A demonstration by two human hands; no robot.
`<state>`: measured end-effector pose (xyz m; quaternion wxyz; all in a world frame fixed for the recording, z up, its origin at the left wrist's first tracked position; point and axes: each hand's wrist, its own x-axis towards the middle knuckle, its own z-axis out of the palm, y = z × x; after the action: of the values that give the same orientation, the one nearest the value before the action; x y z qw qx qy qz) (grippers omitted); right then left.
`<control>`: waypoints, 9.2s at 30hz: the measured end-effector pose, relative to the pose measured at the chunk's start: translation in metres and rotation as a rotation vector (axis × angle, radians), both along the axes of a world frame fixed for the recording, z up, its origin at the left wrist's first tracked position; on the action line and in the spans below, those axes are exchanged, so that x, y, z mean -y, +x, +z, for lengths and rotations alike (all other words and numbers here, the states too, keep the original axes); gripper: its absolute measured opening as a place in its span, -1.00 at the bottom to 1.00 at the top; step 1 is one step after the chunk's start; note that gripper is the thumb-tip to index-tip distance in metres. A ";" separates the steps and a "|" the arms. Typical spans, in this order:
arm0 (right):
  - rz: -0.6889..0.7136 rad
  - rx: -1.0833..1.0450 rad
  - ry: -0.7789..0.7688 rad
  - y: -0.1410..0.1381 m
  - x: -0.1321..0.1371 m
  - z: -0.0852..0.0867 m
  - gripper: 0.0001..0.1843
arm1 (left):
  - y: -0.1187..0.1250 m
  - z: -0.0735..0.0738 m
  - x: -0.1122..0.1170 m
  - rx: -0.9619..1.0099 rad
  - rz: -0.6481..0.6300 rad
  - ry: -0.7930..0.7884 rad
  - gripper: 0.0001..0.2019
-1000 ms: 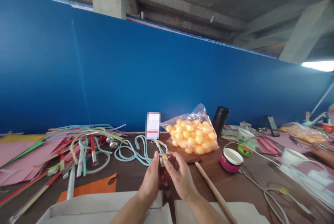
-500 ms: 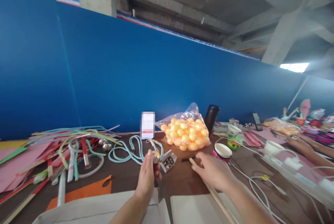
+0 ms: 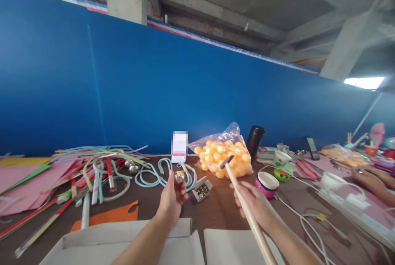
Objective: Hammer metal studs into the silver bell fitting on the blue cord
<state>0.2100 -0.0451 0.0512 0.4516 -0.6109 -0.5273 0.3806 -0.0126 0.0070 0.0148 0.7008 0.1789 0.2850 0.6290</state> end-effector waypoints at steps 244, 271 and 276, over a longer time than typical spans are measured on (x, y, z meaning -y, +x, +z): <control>0.238 -0.203 0.164 -0.080 0.025 -0.027 -0.53 | 0.003 -0.002 0.004 -0.239 0.008 0.096 -0.52; 0.192 -0.289 0.177 -0.081 0.025 -0.026 -0.56 | 0.001 -0.005 0.000 -0.199 0.005 0.034 -0.60; 0.212 -0.271 0.203 -0.081 0.027 -0.026 -0.56 | 0.002 -0.005 0.001 -0.197 0.018 0.034 -0.59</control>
<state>0.1285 -0.0718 0.0255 0.5351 -0.4465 -0.5589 0.4493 -0.0110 0.0055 0.0094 0.6606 0.2492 0.3433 0.6194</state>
